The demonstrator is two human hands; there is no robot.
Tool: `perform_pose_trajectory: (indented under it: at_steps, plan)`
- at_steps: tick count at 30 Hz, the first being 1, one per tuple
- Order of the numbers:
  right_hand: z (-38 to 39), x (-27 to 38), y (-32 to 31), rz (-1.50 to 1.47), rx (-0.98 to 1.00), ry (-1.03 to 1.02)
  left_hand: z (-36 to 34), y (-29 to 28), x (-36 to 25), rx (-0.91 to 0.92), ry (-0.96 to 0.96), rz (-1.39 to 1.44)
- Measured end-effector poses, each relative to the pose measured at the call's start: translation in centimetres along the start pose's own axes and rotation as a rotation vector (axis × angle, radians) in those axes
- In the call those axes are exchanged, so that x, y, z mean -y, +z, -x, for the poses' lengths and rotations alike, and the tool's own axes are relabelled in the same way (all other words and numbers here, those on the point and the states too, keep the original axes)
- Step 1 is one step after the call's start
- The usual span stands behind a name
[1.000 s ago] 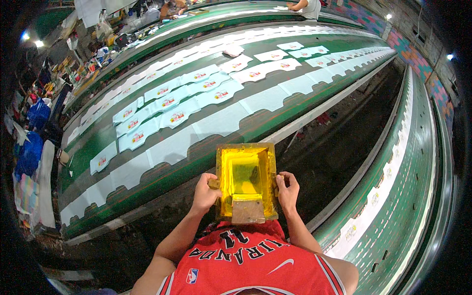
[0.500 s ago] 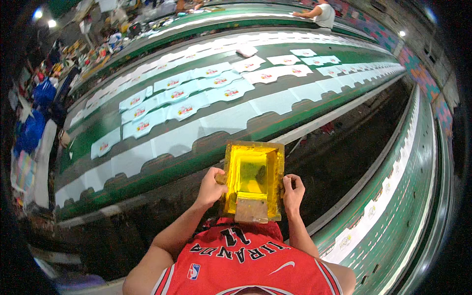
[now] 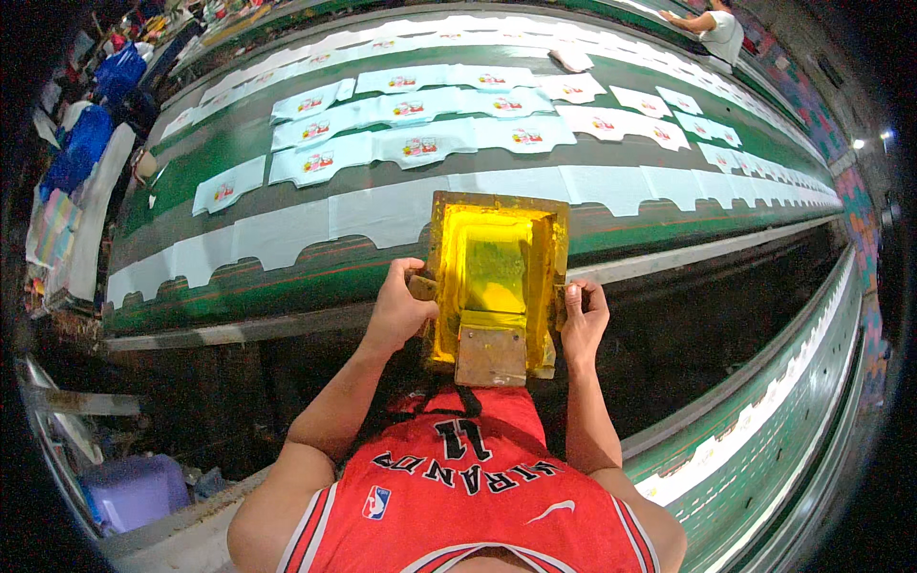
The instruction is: The person holds a yellow screen-printing frame and repeatedly rubs a squeegee across it to spread ink. The person then moves the frame along a long green table and continues the same rubbing motion.
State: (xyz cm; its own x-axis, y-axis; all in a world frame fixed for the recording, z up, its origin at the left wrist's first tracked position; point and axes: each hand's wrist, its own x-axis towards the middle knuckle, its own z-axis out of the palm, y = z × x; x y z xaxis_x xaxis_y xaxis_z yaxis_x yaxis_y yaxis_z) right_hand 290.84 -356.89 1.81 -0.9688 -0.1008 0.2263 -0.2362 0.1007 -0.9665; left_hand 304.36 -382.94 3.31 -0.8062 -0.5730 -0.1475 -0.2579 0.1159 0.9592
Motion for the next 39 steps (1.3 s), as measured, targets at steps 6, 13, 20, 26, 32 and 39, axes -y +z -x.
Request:
perform_pose_trajectory:
  at_steps: [6,13,20,26,32,39]
  plan:
    - [-1.4,0.3,4.8,0.016,0.137,0.245,-2.1,-2.9,4.0,0.052,-0.113,-0.117]
    - [-3.3,-4.0,7.3,0.095,0.203,0.196,-3.1,-4.0,3.2,0.089,-0.224,-0.305]
    - [-7.1,-4.3,8.7,0.057,0.236,0.23,-5.3,-3.5,2.6,0.045,-0.173,-0.316]
    - [-10.1,-3.5,8.2,0.016,0.241,0.203,-7.0,-2.4,0.9,0.034,-0.15,-0.313]
    - [-13.4,-2.9,7.9,-0.097,0.266,0.164,-7.7,0.2,1.0,-0.159,-0.006,-0.131]
    - [-17.7,-2.5,6.8,-0.035,0.466,0.099,-7.2,1.5,0.0,-0.276,-0.133,0.109]
